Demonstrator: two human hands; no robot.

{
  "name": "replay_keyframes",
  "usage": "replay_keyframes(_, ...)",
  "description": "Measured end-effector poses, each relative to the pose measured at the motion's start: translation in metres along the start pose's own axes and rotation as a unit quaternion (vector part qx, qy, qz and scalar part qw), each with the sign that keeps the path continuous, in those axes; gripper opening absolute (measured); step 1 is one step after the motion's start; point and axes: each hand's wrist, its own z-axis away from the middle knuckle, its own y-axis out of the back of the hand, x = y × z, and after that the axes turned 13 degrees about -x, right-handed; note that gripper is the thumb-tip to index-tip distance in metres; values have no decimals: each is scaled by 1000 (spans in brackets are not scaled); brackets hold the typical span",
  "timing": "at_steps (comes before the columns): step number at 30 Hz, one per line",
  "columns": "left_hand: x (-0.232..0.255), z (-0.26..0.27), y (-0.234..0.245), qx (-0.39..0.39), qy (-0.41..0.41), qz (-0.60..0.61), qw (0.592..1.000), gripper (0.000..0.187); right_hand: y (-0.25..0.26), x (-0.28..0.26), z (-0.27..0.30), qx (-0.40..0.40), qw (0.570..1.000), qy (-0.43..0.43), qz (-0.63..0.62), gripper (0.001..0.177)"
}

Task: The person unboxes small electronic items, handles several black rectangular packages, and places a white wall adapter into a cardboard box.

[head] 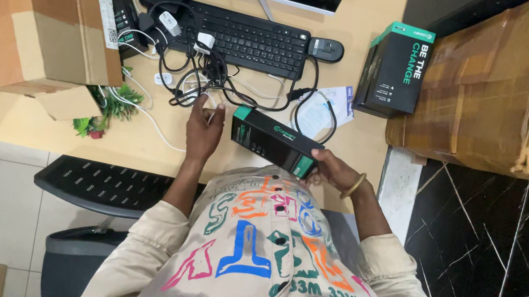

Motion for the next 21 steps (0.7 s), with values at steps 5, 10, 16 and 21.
replay_keyframes(5,21,20,0,1,69,-291,954,67,-40,-33,22,53,957,206,199,81)
replay_keyframes(10,36,39,-31,19,45,-261,964,75,-76,-51,14,146,869,294,369,77)
replay_keyframes(16,77,40,-55,-183,87,370,907,91,-95,-47,-8,137,944,273,127,81)
replay_keyframes(21,82,43,-63,-220,12,417,882,83,-99,-49,-2,159,913,317,204,77)
